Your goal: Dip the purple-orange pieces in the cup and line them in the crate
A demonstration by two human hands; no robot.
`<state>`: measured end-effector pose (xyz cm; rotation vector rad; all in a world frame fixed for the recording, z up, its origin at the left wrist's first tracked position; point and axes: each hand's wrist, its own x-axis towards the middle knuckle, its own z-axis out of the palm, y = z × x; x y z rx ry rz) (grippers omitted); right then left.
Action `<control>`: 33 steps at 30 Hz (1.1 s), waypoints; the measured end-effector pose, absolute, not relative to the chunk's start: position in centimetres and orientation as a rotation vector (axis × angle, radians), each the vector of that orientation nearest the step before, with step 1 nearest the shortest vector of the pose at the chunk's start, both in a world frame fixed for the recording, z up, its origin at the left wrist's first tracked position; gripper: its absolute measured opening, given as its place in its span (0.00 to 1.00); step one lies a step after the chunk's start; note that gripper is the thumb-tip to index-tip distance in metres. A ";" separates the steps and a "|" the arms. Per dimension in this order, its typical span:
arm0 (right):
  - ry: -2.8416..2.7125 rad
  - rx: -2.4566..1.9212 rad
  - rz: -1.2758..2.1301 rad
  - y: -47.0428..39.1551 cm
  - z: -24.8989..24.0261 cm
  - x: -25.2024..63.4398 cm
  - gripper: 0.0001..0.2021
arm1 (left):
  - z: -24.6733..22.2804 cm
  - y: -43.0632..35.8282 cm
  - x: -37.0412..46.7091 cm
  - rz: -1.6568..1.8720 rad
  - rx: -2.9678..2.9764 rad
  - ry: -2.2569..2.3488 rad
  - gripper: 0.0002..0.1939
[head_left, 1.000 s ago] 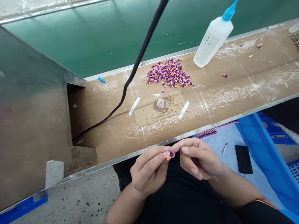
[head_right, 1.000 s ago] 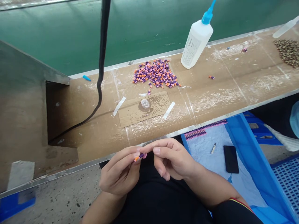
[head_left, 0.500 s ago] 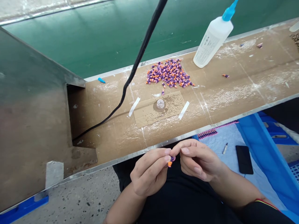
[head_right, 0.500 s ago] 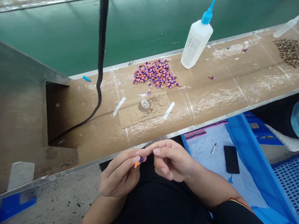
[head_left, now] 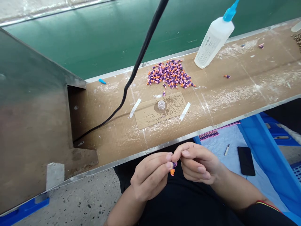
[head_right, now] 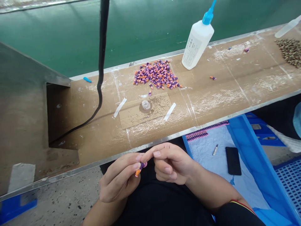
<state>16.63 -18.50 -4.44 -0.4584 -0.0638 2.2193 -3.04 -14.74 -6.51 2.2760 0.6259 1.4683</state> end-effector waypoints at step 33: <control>-1.639 -1.064 0.460 -19.5 -6.9 16.1 0.19 | -6.3 -14.7 -1.8 1.438 2.047 0.811 0.02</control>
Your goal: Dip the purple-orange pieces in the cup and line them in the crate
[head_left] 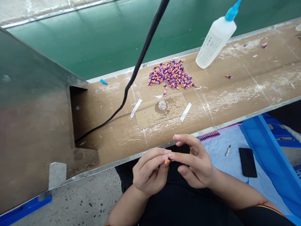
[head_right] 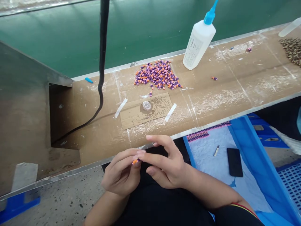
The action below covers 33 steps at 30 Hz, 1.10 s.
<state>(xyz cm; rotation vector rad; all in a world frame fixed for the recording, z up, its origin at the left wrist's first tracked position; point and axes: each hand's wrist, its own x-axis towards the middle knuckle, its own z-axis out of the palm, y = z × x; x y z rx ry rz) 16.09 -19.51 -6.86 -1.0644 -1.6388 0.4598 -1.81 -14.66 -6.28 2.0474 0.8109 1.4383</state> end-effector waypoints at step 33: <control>-1.376 -1.129 0.603 -19.0 -6.3 15.9 0.09 | -7.8 -14.2 0.2 0.985 0.865 0.687 0.06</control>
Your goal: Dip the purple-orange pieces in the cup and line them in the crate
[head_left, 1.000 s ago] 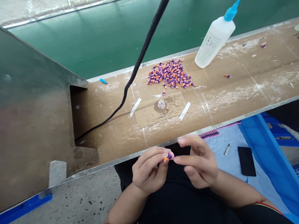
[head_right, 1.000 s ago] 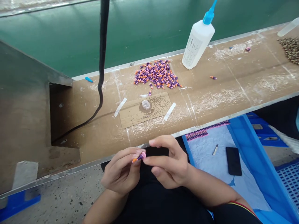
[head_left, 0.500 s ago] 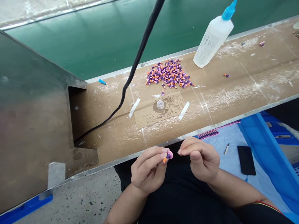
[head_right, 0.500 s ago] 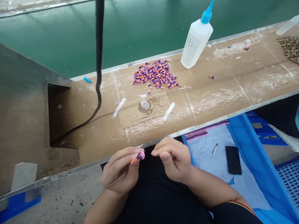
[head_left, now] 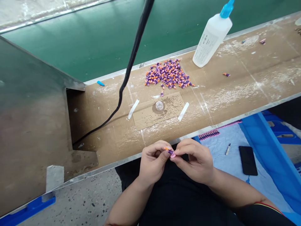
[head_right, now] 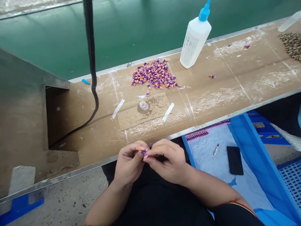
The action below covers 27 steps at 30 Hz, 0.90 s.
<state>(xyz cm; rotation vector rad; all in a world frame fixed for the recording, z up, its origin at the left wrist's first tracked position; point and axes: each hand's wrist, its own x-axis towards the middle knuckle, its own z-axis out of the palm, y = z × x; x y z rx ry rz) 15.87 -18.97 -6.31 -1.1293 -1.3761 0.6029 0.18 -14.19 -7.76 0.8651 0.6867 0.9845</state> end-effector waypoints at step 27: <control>-0.859 -1.186 1.132 -19.5 -7.0 16.0 0.12 | -7.5 -13.6 1.5 1.057 1.200 0.739 0.06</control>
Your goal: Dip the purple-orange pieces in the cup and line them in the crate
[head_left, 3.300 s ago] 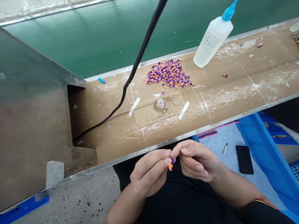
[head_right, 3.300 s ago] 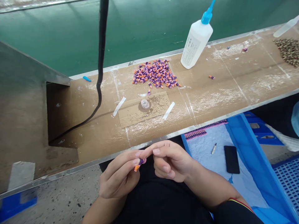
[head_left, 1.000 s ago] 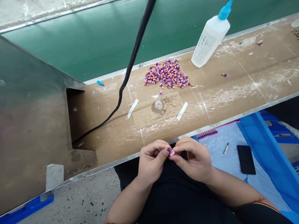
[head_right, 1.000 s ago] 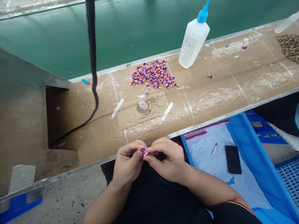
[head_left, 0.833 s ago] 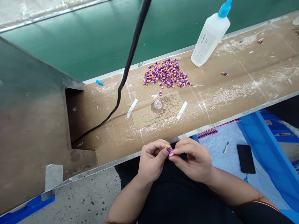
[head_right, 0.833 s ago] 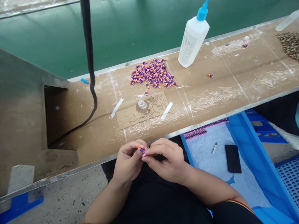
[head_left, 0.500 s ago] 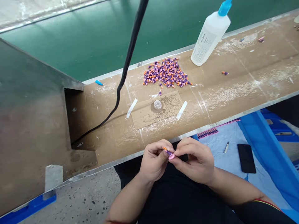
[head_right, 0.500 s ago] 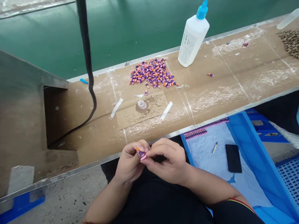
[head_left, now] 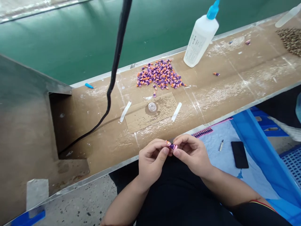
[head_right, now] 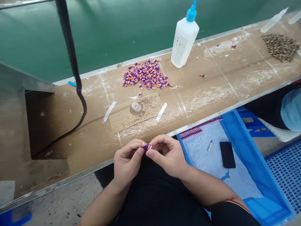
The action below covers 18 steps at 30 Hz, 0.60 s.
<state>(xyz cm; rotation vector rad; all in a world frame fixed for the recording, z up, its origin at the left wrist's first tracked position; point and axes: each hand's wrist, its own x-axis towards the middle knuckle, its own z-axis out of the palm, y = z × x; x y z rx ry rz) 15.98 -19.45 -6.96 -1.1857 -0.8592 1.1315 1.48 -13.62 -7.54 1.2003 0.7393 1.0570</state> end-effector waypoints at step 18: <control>-0.130 -2.225 0.604 -28.4 -22.7 39.6 0.20 | -10.5 -10.7 -2.8 1.058 1.453 1.014 0.07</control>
